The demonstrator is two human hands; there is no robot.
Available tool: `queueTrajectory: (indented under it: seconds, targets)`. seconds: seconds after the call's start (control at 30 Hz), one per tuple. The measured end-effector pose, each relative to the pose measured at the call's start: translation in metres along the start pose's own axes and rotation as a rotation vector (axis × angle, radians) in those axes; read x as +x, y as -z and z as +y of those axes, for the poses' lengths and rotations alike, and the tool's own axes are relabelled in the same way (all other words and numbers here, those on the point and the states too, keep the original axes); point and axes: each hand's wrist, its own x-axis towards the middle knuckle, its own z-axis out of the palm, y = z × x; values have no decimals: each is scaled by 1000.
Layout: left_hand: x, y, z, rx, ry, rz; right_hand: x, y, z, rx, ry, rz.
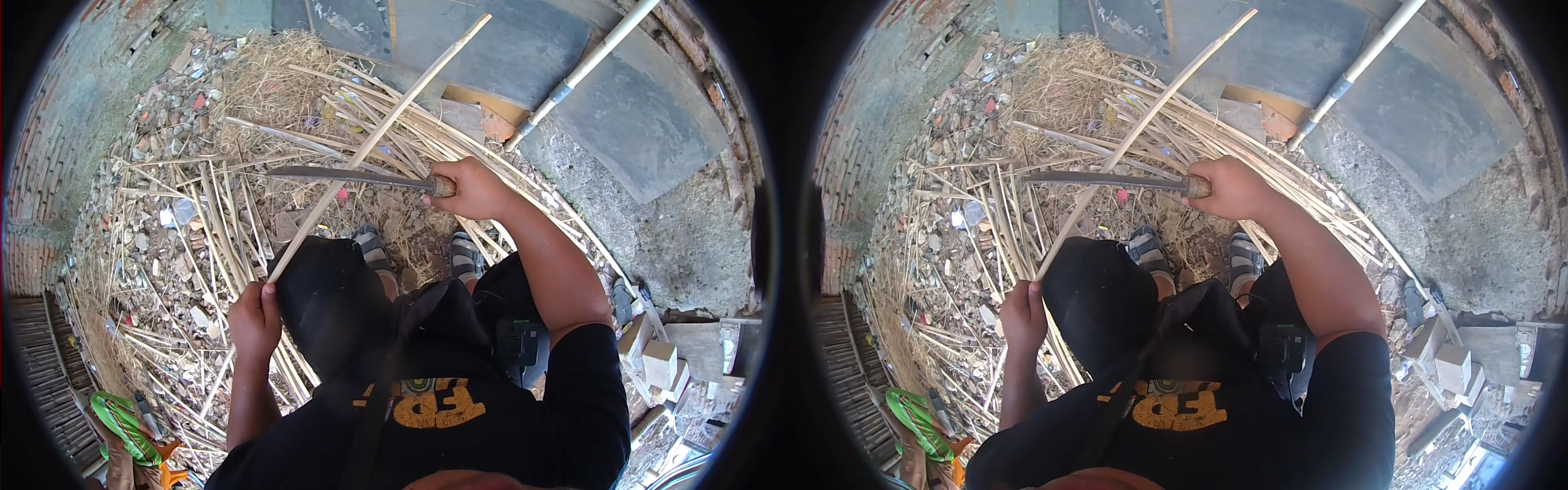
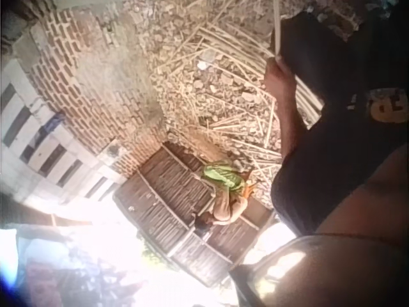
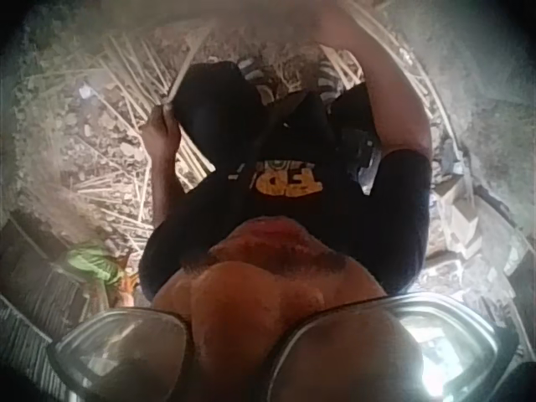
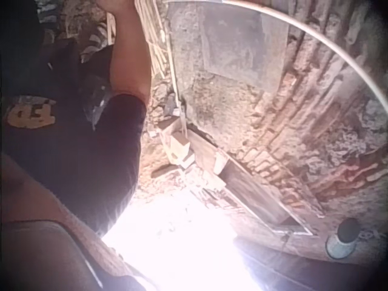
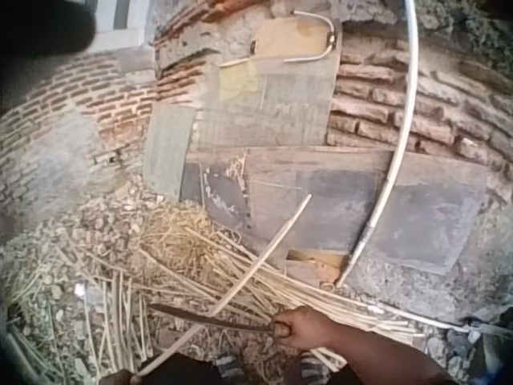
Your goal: The person shaves a thin strip of bamboo using a large curved blade held in their right hand while securing the strip with their left hand.
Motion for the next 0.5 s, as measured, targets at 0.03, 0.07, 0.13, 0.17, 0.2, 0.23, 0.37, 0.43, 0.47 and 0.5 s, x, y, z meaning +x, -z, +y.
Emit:
queueTrajectory:
  seconds: [0.03, 0.07, 0.13, 0.17, 0.2, 0.23, 0.37, 0.43, 0.47, 0.5]
  targets:
    - [-6, -1, 1, -6, 13, -4, -1, 0, 0, 0, -3, -18]
    - [-12, -2, 1, -12, 26, -9, -3, 0, -1, -1, -6, -37]
    - [-22, -2, 1, -13, 59, -32, -5, -3, 4, -8, 31, -24]
    - [-25, 0, 4, -9, 59, -25, -5, -8, 9, -17, 69, 3]
    - [-29, 1, 9, -6, 62, -20, -6, -10, 12, -26, 106, 27]
    - [-33, 2, 12, -4, 66, -16, -7, -12, 14, -17, 103, 20]
    - [-37, 2, 25, 20, 87, -4, -14, -9, 16, -16, 66, -41]
    - [-41, 1, 31, 28, 71, 32, -18, -9, 19, -13, 78, -43]
    - [-44, 0, 35, 30, 63, 48, -20, -9, 23, -18, 100, -34]
    - [-46, 0, 39, 38, 55, 61, -22, -9, 26, -17, 121, -26]
